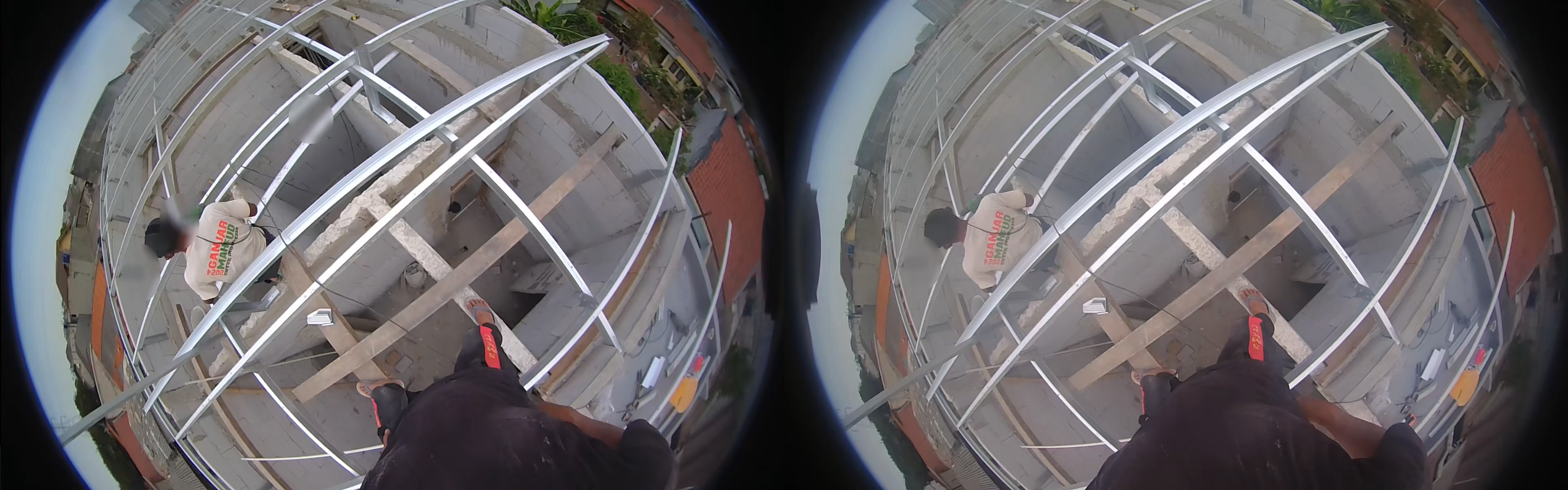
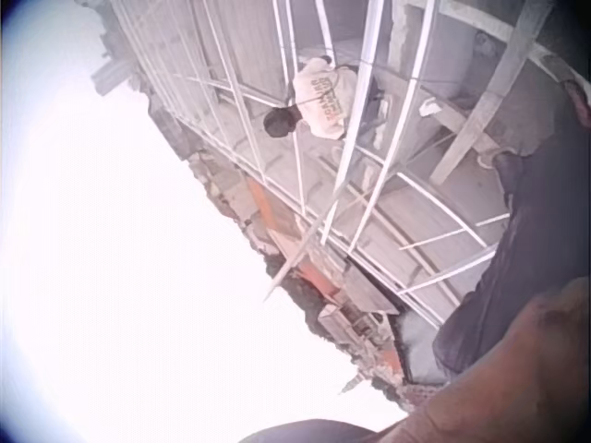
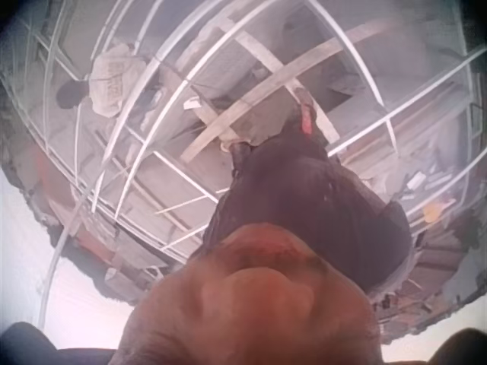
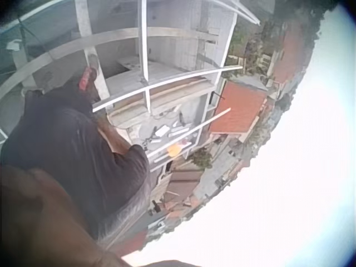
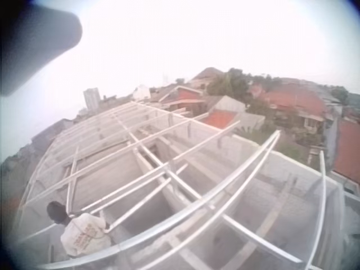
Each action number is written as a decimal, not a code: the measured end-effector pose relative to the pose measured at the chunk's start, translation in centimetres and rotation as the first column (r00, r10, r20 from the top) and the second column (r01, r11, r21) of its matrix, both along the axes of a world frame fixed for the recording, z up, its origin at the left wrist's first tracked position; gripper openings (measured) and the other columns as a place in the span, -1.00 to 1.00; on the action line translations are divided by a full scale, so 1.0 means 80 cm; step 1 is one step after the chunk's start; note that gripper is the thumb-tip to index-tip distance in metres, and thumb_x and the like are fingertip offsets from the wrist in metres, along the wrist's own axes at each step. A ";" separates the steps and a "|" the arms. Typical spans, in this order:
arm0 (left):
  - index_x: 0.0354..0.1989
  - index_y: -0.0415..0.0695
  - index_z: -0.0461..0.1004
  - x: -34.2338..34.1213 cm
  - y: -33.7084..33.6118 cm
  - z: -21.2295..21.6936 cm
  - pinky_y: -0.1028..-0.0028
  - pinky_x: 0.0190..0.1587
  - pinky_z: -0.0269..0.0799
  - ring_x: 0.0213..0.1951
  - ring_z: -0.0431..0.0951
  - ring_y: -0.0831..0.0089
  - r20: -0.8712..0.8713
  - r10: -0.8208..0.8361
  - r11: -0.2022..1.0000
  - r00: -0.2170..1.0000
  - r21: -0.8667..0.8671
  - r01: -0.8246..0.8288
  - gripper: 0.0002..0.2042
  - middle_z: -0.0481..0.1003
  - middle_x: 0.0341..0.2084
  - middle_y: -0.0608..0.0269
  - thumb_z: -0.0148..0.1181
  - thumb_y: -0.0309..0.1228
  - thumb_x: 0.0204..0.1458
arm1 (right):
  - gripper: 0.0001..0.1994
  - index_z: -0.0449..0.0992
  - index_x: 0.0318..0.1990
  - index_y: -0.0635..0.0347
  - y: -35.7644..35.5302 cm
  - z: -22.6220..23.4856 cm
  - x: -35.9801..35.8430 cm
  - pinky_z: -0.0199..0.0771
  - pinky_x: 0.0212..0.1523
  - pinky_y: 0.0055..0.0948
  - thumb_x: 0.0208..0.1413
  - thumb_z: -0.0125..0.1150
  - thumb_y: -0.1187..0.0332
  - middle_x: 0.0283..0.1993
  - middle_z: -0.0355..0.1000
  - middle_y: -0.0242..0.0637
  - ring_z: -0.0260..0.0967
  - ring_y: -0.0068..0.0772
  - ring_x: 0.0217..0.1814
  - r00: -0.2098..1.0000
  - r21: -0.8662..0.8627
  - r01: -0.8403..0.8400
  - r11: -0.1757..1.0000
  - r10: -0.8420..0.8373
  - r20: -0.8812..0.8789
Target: The person walks on a rooftop construction site, picks up metal pieces, and uses pliers to bend and shape them. They then sit down, measure and mark the metal pieces with a tape measure and marker, and continue preparing the components for assembly.
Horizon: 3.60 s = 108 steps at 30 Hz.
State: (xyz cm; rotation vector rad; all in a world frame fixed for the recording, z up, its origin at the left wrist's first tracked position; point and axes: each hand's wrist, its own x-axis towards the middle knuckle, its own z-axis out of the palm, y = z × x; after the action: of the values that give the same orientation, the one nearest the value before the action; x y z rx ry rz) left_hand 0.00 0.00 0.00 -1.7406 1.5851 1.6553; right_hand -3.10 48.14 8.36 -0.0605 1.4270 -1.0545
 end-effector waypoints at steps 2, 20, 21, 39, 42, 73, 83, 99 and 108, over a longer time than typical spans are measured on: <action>0.54 -0.33 0.17 0.025 0.001 -0.008 0.22 0.46 0.21 0.40 0.38 -0.01 0.029 0.020 1.000 0.999 0.009 -0.020 -0.22 0.33 0.41 -0.29 0.13 0.05 0.38 | -0.51 0.61 0.25 0.12 -0.013 -0.020 -0.023 0.52 0.19 -0.07 0.29 0.29 0.04 0.20 0.62 0.06 0.57 0.12 0.26 1.000 0.060 0.015 0.998 -0.015 -0.003; 0.56 -0.41 0.07 -0.099 0.046 0.015 0.10 0.53 0.10 0.54 0.13 -0.17 0.416 -0.414 0.742 0.810 -0.361 0.565 -0.08 0.08 0.54 -0.36 0.23 0.10 0.30 | -0.48 0.66 0.18 0.12 0.055 -0.057 -0.018 0.50 0.26 -0.09 0.14 0.44 0.05 0.22 0.62 0.00 0.54 0.07 0.30 0.950 0.223 -0.128 0.966 0.055 0.308; 0.59 -0.39 0.00 -0.154 0.047 -0.009 0.08 0.55 0.04 0.57 0.07 -0.15 0.223 -0.358 0.842 0.907 -0.342 0.417 -0.08 0.02 0.57 -0.32 0.25 0.03 0.32 | -0.52 0.66 0.19 0.12 0.056 -0.033 -0.048 0.50 0.26 -0.11 0.21 0.37 0.05 0.23 0.61 -0.02 0.54 0.02 0.30 0.925 0.280 -0.086 0.956 -0.028 0.378; 0.66 -0.02 -0.08 -0.944 0.096 -0.414 -0.37 0.56 -0.12 0.62 0.00 -0.07 0.643 -0.747 -0.017 0.166 -0.268 0.963 0.14 0.05 0.62 -0.07 0.51 0.15 0.02 | -0.33 0.41 0.41 0.16 0.189 -0.462 -0.505 0.44 0.39 0.04 0.16 0.49 0.19 0.45 0.34 0.14 0.39 0.25 0.41 0.762 0.639 0.481 0.600 0.074 -0.643; 0.50 -0.08 0.20 -0.944 0.085 -0.470 -0.37 0.45 0.07 0.46 0.31 -0.12 0.594 -0.751 0.015 0.288 -0.422 0.907 -0.14 0.38 0.42 -0.07 0.50 -0.03 0.10 | -0.12 0.12 0.61 0.04 0.179 -0.541 -0.585 0.35 0.47 0.11 0.20 0.47 0.19 0.64 0.06 0.19 0.18 0.35 0.57 0.720 0.611 0.573 0.547 0.022 -0.694; 0.11 -0.19 0.40 -0.933 0.110 -0.473 -0.30 0.30 0.27 0.17 0.57 -0.12 0.679 -0.644 -0.163 0.352 -0.572 0.804 -0.46 0.59 0.07 0.02 0.50 -0.13 0.13 | 0.30 -0.34 0.70 0.12 0.215 -0.682 -0.626 0.04 0.63 0.15 0.03 0.60 0.02 0.69 -0.43 0.51 -0.26 0.58 0.71 0.880 0.684 0.412 0.602 -0.070 -0.469; 0.09 -0.17 0.42 -0.914 0.094 -0.484 -0.33 0.25 0.29 0.12 0.60 -0.05 0.705 -0.614 -0.172 0.356 -0.559 0.811 -0.50 0.61 -0.01 0.07 0.46 -0.11 0.16 | 0.32 -0.36 0.69 0.23 0.244 -0.706 -0.618 -0.16 0.68 0.06 0.04 0.58 -0.03 0.68 -0.49 0.54 -0.46 0.45 0.77 0.883 0.583 0.378 0.719 -0.091 -0.461; 0.10 -0.17 0.42 -0.931 0.102 -0.493 -0.26 0.18 0.41 0.18 0.59 -0.17 0.712 -0.639 -0.161 0.291 -0.493 0.855 -0.45 0.63 0.05 -0.05 0.48 -0.04 0.15 | 0.34 -0.38 0.70 0.12 0.216 -0.666 -0.647 0.08 0.64 0.05 0.00 0.59 -0.05 0.72 -0.46 0.40 -0.32 0.48 0.75 0.913 0.699 0.352 0.623 -0.062 -0.404; 0.05 -0.21 0.42 -0.927 0.088 -0.520 -0.16 0.05 0.55 0.02 0.67 -0.23 0.739 -0.641 -0.351 0.206 -0.521 0.778 -0.43 0.66 -0.09 -0.18 0.45 0.01 0.16 | 0.36 -0.38 0.70 0.13 0.213 -0.666 -0.634 0.17 0.60 0.11 -0.01 0.59 -0.10 0.72 -0.45 0.39 -0.27 0.53 0.73 0.934 0.754 0.315 0.576 -0.046 -0.355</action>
State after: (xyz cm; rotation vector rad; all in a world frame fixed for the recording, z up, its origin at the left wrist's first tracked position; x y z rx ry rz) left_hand -74.12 7.01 -41.63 -0.2990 2.8172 -0.2548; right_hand -53.80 65.17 -44.95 0.6397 2.1259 -0.4617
